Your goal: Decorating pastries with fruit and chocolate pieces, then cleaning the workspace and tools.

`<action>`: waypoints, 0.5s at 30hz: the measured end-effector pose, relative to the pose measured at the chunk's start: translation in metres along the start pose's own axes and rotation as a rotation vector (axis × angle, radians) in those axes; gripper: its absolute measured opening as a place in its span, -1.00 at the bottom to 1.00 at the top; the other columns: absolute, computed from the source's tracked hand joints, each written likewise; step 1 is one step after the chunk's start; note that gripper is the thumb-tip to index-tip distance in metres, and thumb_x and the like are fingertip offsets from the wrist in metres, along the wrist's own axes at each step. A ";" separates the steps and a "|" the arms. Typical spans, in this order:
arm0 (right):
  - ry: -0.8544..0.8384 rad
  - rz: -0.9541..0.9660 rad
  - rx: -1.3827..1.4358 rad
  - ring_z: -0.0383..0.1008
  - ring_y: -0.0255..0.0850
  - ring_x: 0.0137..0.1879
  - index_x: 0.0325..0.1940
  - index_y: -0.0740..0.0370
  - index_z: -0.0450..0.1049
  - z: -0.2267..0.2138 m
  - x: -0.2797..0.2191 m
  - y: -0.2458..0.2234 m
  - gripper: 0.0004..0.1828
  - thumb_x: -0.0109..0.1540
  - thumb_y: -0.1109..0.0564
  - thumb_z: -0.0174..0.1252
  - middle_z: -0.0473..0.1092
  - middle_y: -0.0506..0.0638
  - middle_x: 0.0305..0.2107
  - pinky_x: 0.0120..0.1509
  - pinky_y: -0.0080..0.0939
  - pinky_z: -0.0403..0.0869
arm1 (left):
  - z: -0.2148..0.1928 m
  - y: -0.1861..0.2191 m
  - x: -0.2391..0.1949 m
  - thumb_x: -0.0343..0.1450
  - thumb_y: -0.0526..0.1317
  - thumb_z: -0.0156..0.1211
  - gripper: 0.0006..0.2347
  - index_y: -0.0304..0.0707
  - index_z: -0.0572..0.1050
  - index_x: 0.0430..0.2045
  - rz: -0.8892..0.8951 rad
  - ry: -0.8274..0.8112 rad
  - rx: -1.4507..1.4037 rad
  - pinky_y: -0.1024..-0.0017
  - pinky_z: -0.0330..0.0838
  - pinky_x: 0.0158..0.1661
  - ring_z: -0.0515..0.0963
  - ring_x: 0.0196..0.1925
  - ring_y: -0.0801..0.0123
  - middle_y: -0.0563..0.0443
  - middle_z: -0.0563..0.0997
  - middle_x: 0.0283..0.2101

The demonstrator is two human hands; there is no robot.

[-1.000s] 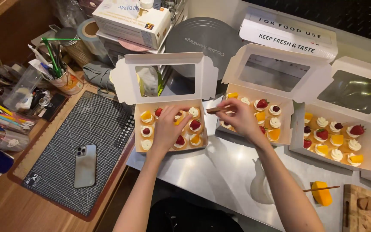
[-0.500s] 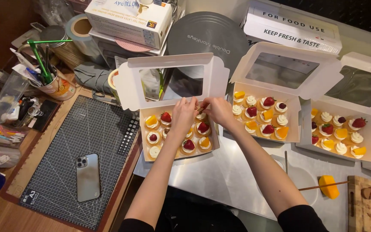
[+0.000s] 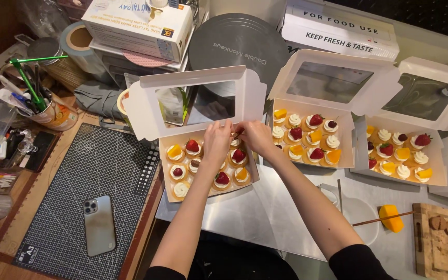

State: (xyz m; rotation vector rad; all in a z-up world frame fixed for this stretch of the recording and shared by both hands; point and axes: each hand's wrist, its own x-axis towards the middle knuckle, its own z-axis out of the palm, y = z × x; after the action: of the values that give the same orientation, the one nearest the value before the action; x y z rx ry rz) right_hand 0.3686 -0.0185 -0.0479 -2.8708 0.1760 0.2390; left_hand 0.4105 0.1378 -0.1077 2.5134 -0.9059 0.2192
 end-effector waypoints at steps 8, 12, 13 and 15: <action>0.048 -0.053 -0.043 0.64 0.06 -0.04 -0.13 -0.13 0.60 0.003 -0.002 -0.003 -0.81 0.18 0.06 0.31 0.61 -0.07 -0.30 0.06 0.11 0.58 | -0.003 0.000 -0.002 0.27 -0.21 0.45 -0.67 0.02 0.32 -0.31 -0.014 -0.051 -0.019 0.41 0.35 -0.09 0.51 -0.20 0.27 0.10 0.63 -0.53; 0.136 -0.092 0.072 0.60 0.14 0.00 -0.01 -0.04 0.53 -0.034 -0.037 -0.012 -0.75 0.22 0.08 0.25 0.58 0.05 -0.21 0.05 0.23 0.57 | -0.046 0.017 -0.014 0.30 -0.20 0.43 -0.68 0.03 0.37 -0.19 -0.028 0.021 -0.042 0.42 0.35 -0.08 0.52 -0.20 0.30 0.14 0.69 -0.47; 0.175 -0.122 0.169 0.58 0.17 0.03 0.07 0.03 0.50 -0.047 -0.052 -0.013 -0.70 0.24 0.12 0.23 0.55 0.09 -0.15 0.04 0.26 0.56 | -0.061 0.024 -0.017 0.32 -0.20 0.42 -0.69 0.03 0.40 -0.16 -0.057 0.081 -0.080 0.43 0.36 -0.10 0.52 -0.23 0.29 0.16 0.70 -0.46; 0.371 -0.124 0.309 0.59 0.12 -0.02 0.02 0.02 0.54 -0.067 -0.111 -0.019 -0.74 0.24 0.10 0.28 0.57 0.05 -0.19 0.01 0.15 0.56 | -0.106 0.054 -0.039 0.34 -0.15 0.44 -0.72 0.02 0.47 -0.15 -0.070 0.178 -0.140 0.41 0.40 -0.18 0.52 -0.30 0.29 0.15 0.71 -0.40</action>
State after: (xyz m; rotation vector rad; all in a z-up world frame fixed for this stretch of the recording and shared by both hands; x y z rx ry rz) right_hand 0.2725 -0.0069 0.0401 -2.5770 0.0924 -0.3203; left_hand 0.3469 0.1733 -0.0059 2.3492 -0.7356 0.3386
